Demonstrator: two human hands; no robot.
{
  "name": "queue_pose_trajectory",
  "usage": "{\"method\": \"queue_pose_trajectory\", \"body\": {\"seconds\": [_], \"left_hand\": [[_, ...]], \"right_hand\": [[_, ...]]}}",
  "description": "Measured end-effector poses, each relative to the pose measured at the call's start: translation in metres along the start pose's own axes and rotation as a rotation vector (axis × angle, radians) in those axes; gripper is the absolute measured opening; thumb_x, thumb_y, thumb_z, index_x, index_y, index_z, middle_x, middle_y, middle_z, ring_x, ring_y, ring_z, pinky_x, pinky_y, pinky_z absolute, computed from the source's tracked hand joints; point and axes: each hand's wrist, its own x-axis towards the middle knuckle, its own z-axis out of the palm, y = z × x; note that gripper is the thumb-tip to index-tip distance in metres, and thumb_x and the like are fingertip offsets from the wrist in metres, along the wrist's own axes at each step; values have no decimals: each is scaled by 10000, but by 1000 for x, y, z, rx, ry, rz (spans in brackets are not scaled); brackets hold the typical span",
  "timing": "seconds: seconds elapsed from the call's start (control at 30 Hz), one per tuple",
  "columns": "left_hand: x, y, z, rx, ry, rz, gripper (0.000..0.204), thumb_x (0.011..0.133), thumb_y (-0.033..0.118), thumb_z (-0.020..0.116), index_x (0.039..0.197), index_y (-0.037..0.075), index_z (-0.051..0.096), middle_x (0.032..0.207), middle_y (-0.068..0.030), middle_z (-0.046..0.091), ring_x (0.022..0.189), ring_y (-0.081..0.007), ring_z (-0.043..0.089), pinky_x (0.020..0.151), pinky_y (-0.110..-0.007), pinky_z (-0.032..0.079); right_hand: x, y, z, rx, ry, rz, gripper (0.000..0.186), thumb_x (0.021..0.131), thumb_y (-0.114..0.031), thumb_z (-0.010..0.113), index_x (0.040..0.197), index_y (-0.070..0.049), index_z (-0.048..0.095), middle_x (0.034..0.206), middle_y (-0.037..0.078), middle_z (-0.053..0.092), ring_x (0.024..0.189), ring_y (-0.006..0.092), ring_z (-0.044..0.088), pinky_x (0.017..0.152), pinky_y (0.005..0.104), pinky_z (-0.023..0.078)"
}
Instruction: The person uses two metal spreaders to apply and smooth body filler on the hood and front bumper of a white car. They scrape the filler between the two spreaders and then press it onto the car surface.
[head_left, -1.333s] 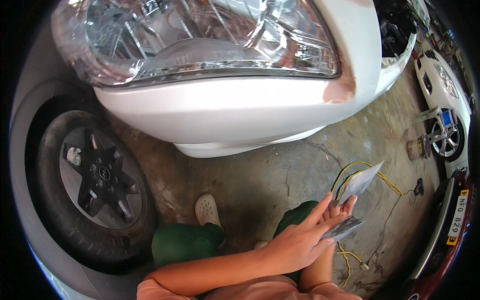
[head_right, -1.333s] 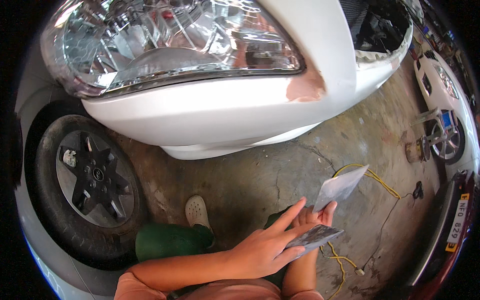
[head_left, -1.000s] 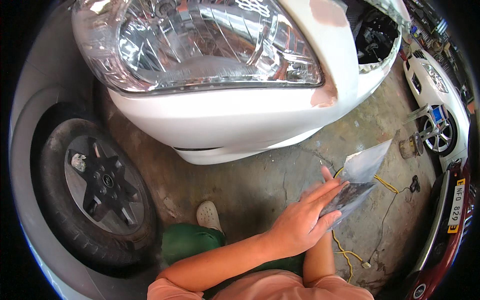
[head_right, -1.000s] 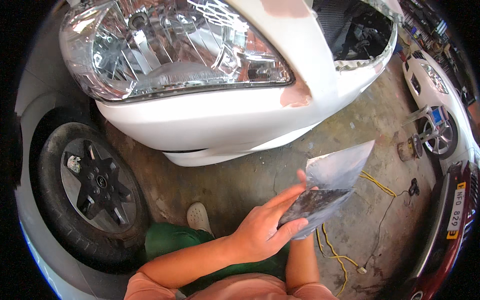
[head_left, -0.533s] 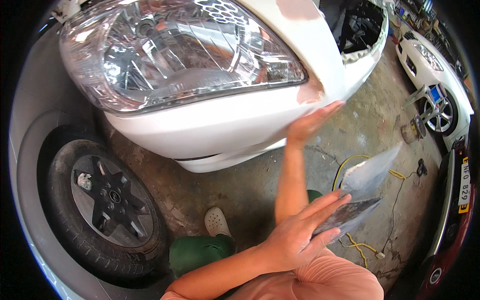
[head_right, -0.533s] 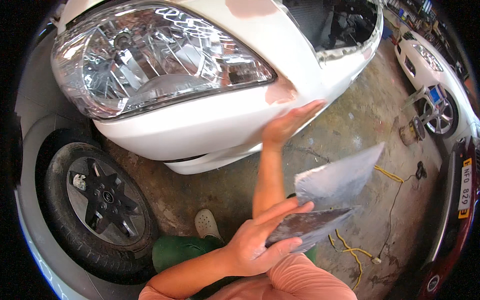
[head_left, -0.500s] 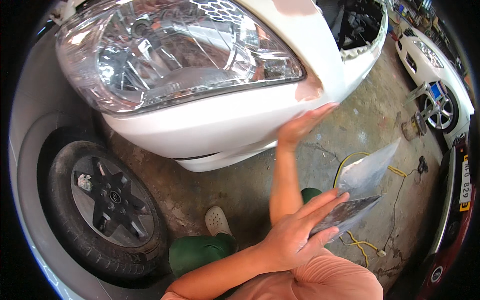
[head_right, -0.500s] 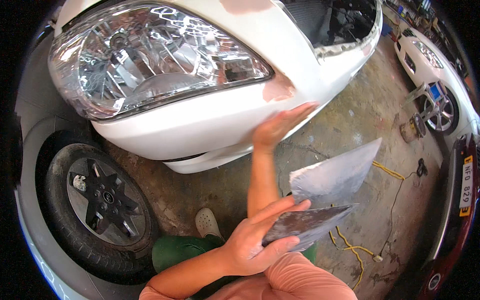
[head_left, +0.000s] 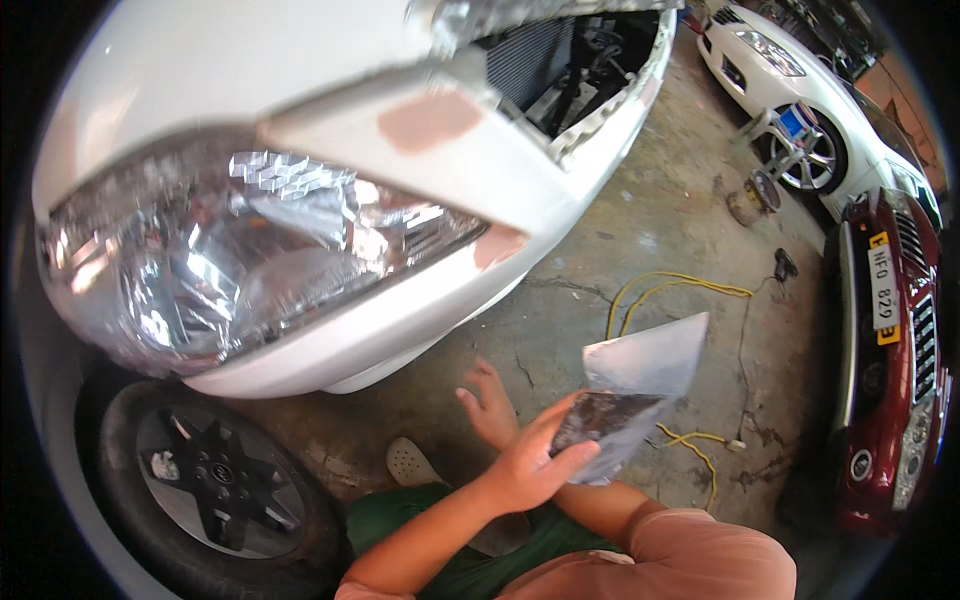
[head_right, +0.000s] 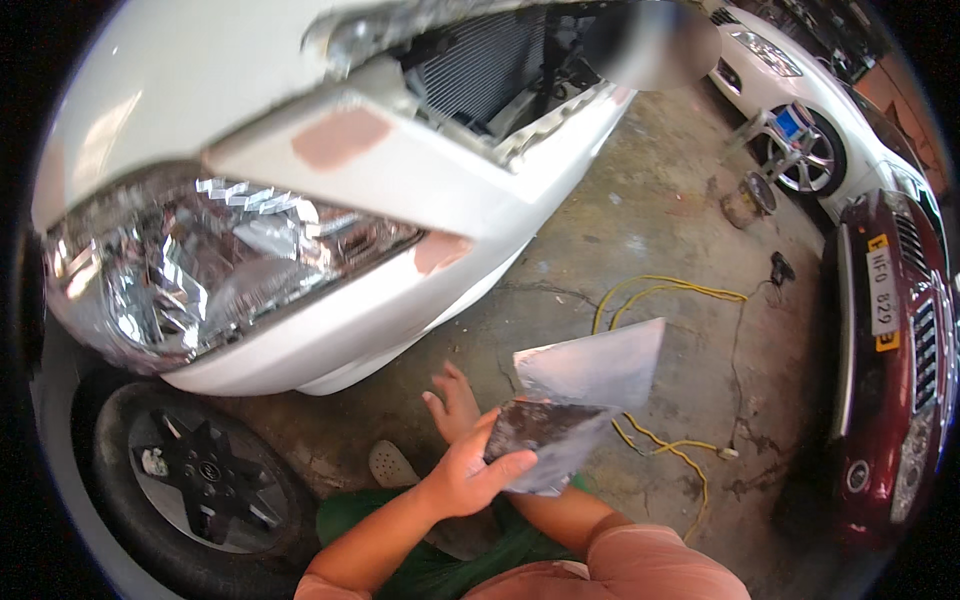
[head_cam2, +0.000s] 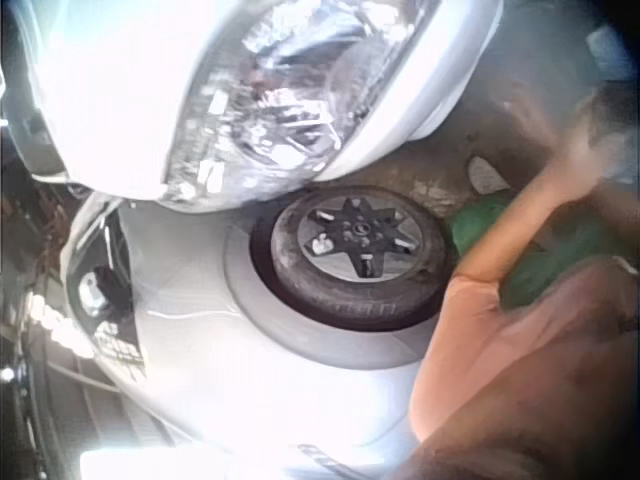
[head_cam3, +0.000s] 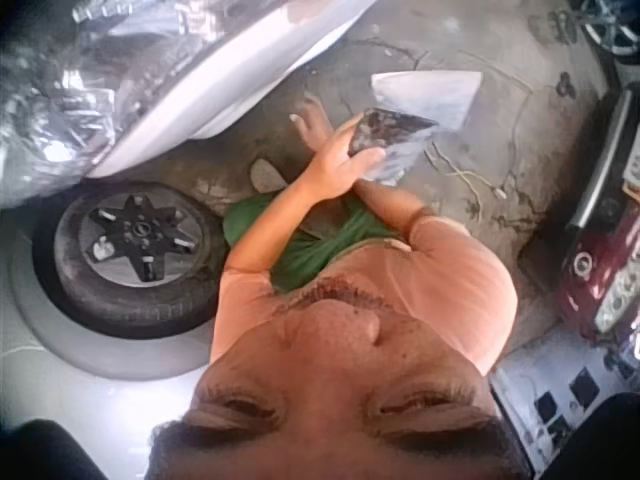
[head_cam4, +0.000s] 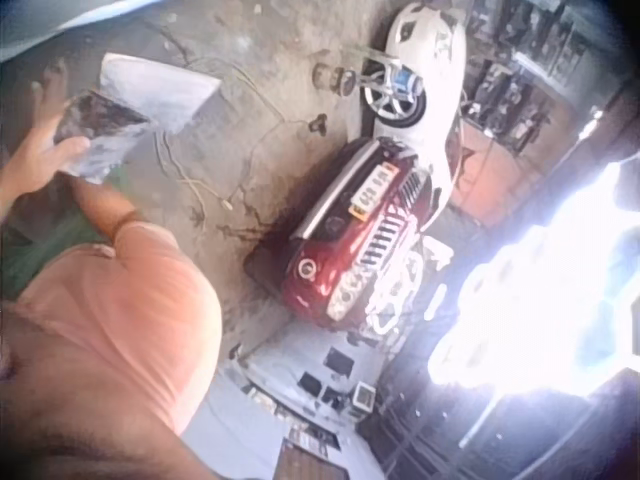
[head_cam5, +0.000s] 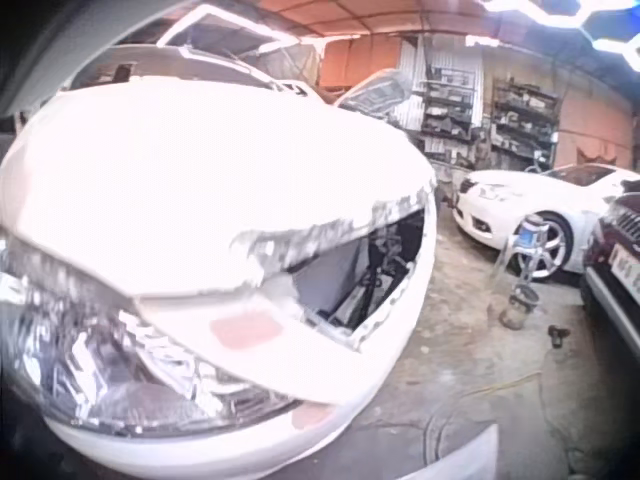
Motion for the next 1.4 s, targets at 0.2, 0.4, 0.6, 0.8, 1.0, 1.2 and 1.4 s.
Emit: {"method": "queue_pose_trajectory", "body": {"seconds": [0.2,0.4,0.6,0.8,1.0,1.2,1.4], "left_hand": [[-9,62,9,-239,209,-190,388,962,136,632,1313,-5,547,1280,-81,594,1162,-174,538,1046,-327,388],[-45,192,34,-466,494,-441,338,973,130,617,1271,-22,569,1204,-62,631,1102,-148,567,1003,-312,425],[-36,333,29,-635,429,-474,395,977,159,634,1320,-7,532,1222,-46,621,1104,-125,557,1005,-319,437],[-23,423,15,-682,325,-513,408,959,146,657,1320,10,524,1230,-75,634,1096,-186,623,980,-376,503],[-25,466,-58,-852,557,-419,381,980,194,627,1309,26,531,1201,-98,637,1054,-225,655,926,-391,557],[23,530,-89,-842,402,-353,434,1010,210,553,1402,87,411,1268,-109,592,1110,-288,629,919,-482,551],[58,535,-47,-795,342,-273,368,996,170,572,1322,18,495,1223,-113,600,1084,-245,620,956,-398,517]], "right_hand": [[-99,-46,-109,400,-137,496,624,1021,-390,509,1458,29,359,1471,213,378,1336,375,394,1119,475,305],[-139,-162,-229,1113,-35,822,607,1026,-475,482,1425,-20,440,1372,130,550,1234,298,533,1060,437,391],[-84,-350,-359,1768,98,551,543,1013,-444,528,1380,-46,494,1361,91,591,1222,285,570,1084,482,390],[-69,-429,-415,1607,312,503,371,1011,-247,552,1324,-49,537,1301,126,618,1198,302,593,1064,496,440],[-76,-478,-451,1385,628,61,369,957,-45,568,1324,-27,534,1248,98,624,1188,263,597,1037,436,465],[-109,-528,-426,453,704,-65,469,922,53,575,1378,-42,520,1343,117,580,1243,270,562,1047,383,441],[-115,-598,-440,-133,492,-459,655,739,62,735,1349,-114,571,1390,221,481,1292,410,502,1081,450,430]]}}
